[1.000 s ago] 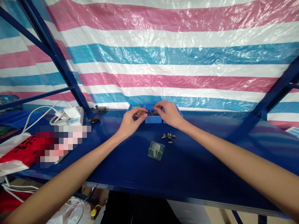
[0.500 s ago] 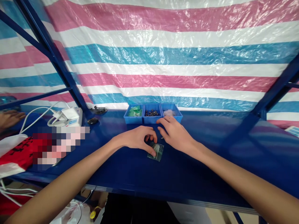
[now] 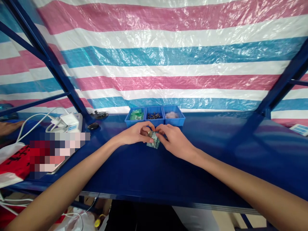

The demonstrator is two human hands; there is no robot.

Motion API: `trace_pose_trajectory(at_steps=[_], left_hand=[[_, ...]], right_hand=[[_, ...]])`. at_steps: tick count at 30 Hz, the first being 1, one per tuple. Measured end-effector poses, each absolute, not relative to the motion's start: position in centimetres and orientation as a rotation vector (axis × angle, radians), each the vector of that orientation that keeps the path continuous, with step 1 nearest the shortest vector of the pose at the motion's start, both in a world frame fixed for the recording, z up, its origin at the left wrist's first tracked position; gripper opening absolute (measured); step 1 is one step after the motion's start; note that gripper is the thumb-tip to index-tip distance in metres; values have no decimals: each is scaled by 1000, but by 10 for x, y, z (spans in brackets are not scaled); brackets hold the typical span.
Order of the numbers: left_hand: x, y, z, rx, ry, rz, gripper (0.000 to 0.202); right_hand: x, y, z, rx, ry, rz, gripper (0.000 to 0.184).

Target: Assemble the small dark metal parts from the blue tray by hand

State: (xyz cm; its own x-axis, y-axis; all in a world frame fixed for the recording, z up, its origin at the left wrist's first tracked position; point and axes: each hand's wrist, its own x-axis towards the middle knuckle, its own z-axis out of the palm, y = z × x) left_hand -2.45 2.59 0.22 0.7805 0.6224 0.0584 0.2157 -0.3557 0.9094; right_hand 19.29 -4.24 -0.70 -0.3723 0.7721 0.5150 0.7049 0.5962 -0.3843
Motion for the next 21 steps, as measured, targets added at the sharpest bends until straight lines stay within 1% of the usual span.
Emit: trace_pose_trajectory(at_steps=[3, 5, 7, 9, 12, 15, 21], left_hand=[[-22, 32, -4, 1815, 616, 687, 44], [-19, 33, -8, 1802, 641, 798, 43], [-16, 32, -11, 1880, 674, 824, 38], [-15, 29, -12, 2041, 692, 822, 37], [-15, 24, -11, 2316, 685, 873, 39], [-16, 23, -10, 2500, 650, 917, 33], [-18, 24, -10, 2663, 645, 1040, 32]], right_hand=[[192, -41, -4, -1169, -1975, 299, 15], [192, -39, -3, -1178, -1832, 498, 17], [193, -36, -2, -1185, -1705, 699, 23], [193, -34, -3, -1195, -1619, 810, 28], [194, -32, -4, -1192, -1556, 862, 28], [193, -33, -4, -1181, -1535, 898, 28], [190, -38, 1, -1144, -1550, 950, 39]])
